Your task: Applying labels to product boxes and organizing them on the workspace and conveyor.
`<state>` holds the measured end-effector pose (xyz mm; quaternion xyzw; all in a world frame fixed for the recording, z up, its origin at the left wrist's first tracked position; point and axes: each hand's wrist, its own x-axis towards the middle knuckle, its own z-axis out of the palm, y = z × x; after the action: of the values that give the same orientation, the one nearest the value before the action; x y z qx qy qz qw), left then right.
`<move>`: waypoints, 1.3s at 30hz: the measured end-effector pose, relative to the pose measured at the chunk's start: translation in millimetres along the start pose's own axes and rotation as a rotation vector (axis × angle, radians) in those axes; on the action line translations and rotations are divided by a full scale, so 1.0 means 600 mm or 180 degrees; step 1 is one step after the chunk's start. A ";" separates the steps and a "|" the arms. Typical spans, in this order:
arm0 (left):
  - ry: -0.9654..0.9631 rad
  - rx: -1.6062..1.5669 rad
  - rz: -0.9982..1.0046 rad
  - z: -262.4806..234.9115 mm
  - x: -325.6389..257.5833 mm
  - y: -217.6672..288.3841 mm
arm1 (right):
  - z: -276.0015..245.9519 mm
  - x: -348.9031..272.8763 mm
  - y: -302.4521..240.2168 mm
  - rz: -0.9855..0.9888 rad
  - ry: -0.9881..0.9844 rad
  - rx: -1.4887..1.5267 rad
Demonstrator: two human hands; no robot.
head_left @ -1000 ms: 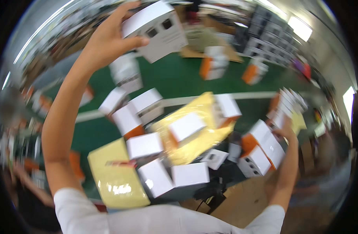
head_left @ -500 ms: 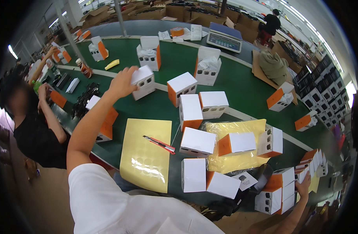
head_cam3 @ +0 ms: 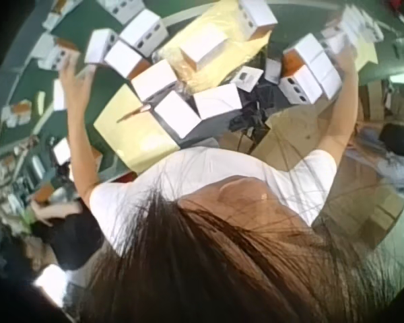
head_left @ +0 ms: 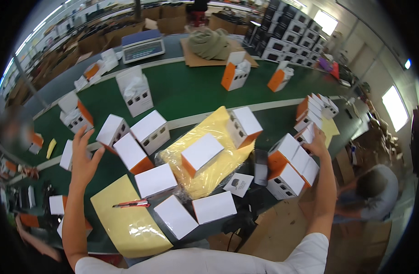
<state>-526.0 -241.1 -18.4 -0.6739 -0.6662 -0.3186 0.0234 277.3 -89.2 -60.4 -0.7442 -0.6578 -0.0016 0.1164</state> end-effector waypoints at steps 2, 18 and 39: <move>-0.0004 -0.0156 -0.0051 -0.001 0.009 0.009 | -0.047 -0.026 0.013 0.0211 0.0216 -0.0284; -0.1057 0.0754 -0.1041 -0.055 -0.011 -0.205 | -0.396 -0.164 -0.502 -0.2514 0.0561 0.1462; -0.1208 0.0681 0.0445 -0.141 0.117 -0.062 | -0.047 -0.313 -1.073 -0.3357 -0.1307 0.0946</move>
<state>-599.8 -213.6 66.8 -0.7600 -0.6403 -0.1112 -0.0090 -374.1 -208.9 48.0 -0.2769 -0.9416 0.1772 0.0732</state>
